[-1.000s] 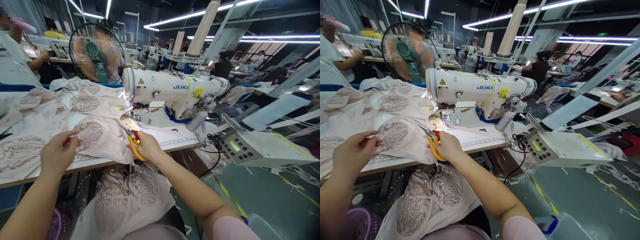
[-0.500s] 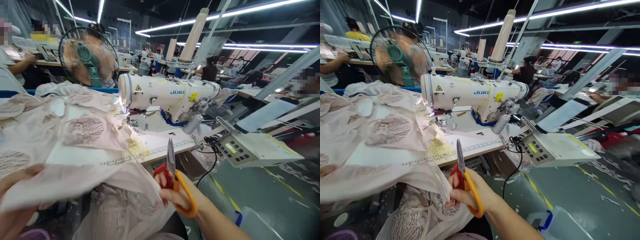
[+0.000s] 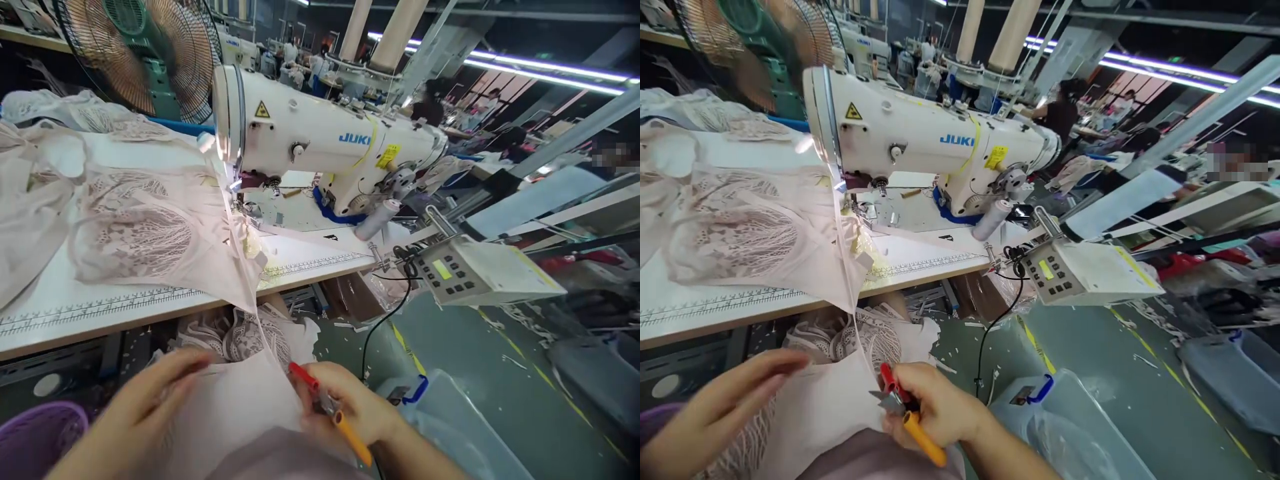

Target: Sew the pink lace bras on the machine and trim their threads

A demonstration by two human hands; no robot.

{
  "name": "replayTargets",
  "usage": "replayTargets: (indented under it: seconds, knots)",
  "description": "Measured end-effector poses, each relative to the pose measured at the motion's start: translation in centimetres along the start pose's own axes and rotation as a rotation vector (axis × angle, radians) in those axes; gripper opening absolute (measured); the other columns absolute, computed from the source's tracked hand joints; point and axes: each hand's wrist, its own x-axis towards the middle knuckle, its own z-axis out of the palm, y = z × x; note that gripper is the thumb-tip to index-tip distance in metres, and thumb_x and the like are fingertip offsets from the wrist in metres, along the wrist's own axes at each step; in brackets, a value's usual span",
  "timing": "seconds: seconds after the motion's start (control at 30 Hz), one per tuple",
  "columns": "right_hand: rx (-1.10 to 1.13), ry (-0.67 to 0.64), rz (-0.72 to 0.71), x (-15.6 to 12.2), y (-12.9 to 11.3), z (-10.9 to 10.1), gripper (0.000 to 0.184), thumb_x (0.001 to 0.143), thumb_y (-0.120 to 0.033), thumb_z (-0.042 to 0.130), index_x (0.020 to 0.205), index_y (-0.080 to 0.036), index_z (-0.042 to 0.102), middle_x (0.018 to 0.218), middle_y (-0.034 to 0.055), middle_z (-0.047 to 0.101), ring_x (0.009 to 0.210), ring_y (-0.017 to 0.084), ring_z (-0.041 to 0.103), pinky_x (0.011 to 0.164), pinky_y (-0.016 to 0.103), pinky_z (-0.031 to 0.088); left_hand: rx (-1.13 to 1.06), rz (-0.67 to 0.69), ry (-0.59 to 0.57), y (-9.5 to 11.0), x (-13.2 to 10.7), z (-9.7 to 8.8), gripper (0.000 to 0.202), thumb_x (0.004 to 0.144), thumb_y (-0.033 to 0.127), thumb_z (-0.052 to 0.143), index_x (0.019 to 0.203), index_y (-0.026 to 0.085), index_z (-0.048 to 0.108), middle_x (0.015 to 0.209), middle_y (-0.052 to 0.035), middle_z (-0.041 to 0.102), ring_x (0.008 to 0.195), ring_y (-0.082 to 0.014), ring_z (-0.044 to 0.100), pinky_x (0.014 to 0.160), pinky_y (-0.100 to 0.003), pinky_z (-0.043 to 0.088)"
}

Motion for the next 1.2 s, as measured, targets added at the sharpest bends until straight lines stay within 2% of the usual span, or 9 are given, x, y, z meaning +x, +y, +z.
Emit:
replayTargets:
  seconds: [0.1,0.13,0.33,0.5,0.67,0.9,1.0,1.1,1.2]
  knots:
    - [0.043,0.012,-0.065,-0.3,0.4,0.6,0.028,0.076,-0.042,0.055,0.067,-0.020,0.040,0.059,-0.0049,0.039,0.051,0.009,0.034,0.047,0.020,0.029,-0.127,0.063,-0.331,2.9,3.2,3.8,0.036,0.085,0.042,0.048,0.113,0.027,0.066,0.111,-0.0042,0.071,0.102,-0.0222,0.065,0.090,-0.030,0.050]
    - [0.043,0.014,-0.057,-0.5,0.5,0.5,0.031,0.078,-0.045,0.055,0.067,-0.020,0.040,0.058,-0.0046,0.040,0.051,0.009,0.035,0.047,0.020,0.030,-0.176,0.062,-0.360,3.7,3.9,4.9,0.036,0.086,0.042,0.047,0.111,0.025,0.067,0.109,-0.0051,0.071,0.101,-0.0223,0.065,0.090,-0.030,0.049]
    - [-0.139,-0.188,0.137,0.1,1.0,-4.6,0.058,0.074,-0.074,0.048,0.082,-0.017,0.050,0.078,0.0039,0.054,0.064,0.013,0.048,0.056,0.024,0.040,-0.342,-0.044,-0.262,4.1,3.7,7.5,0.041,0.083,0.049,0.046,0.063,0.018,0.063,0.059,-0.0013,0.061,0.058,-0.0167,0.055,0.056,-0.025,0.046]
    - [-0.504,-0.564,0.279,4.2,0.7,-8.7,0.066,0.072,-0.082,0.041,0.074,-0.017,0.050,0.067,-0.0005,0.044,0.058,0.012,0.039,0.052,0.024,0.034,-0.337,-0.089,-0.317,3.3,3.5,7.4,0.041,0.082,0.052,0.044,0.057,0.020,0.049,0.055,0.0022,0.046,0.056,-0.0146,0.044,0.057,-0.026,0.040]
    - [-0.649,-0.765,0.340,8.0,-1.3,-8.6,0.057,0.072,-0.075,0.054,0.069,-0.018,0.046,0.061,-0.0037,0.040,0.054,0.010,0.035,0.049,0.023,0.027,-0.256,-0.119,-0.402,2.7,3.6,7.4,0.040,0.084,0.052,0.035,0.059,0.021,0.039,0.059,0.0036,0.036,0.058,-0.0137,0.036,0.057,-0.026,0.034]
    - [-0.624,-0.638,0.360,9.0,-1.7,-8.5,0.059,0.063,-0.073,0.063,0.058,-0.018,0.043,0.052,-0.0067,0.031,0.050,0.008,0.028,0.047,0.022,0.021,-0.194,-0.093,-0.352,2.1,3.4,5.9,0.040,0.083,0.048,0.042,0.057,0.019,0.054,0.056,0.0006,0.053,0.056,-0.0157,0.049,0.055,-0.025,0.042]
    - [-0.485,-0.486,0.360,8.0,-0.8,-8.0,0.063,0.064,-0.079,0.056,0.061,-0.018,0.044,0.054,-0.0059,0.035,0.051,0.008,0.030,0.047,0.021,0.024,-0.165,-0.041,-0.238,2.9,3.3,5.2,0.030,0.080,0.041,0.048,0.071,0.020,0.068,0.072,-0.0036,0.070,0.071,-0.0201,0.064,0.069,-0.027,0.050]
    - [-0.235,-0.333,0.215,6.8,0.6,-6.0,0.066,0.063,-0.082,0.053,0.076,-0.017,0.050,0.070,-0.0001,0.051,0.062,0.012,0.045,0.056,0.024,0.037,-0.195,0.034,-0.071,3.8,3.1,4.9,0.025,0.077,0.034,0.056,0.092,0.024,0.073,0.092,-0.0043,0.075,0.086,-0.0209,0.068,0.080,-0.027,0.052]
    - [0.033,-0.183,0.042,5.5,2.2,-2.8,0.067,0.052,-0.078,0.067,0.076,-0.020,0.043,0.085,0.0035,0.058,0.077,0.016,0.053,0.071,0.028,0.044,-0.269,0.159,0.012,4.4,2.9,4.6,0.020,0.076,0.026,0.061,0.091,0.029,0.075,0.089,-0.0022,0.074,0.081,-0.0181,0.069,0.072,-0.023,0.054]
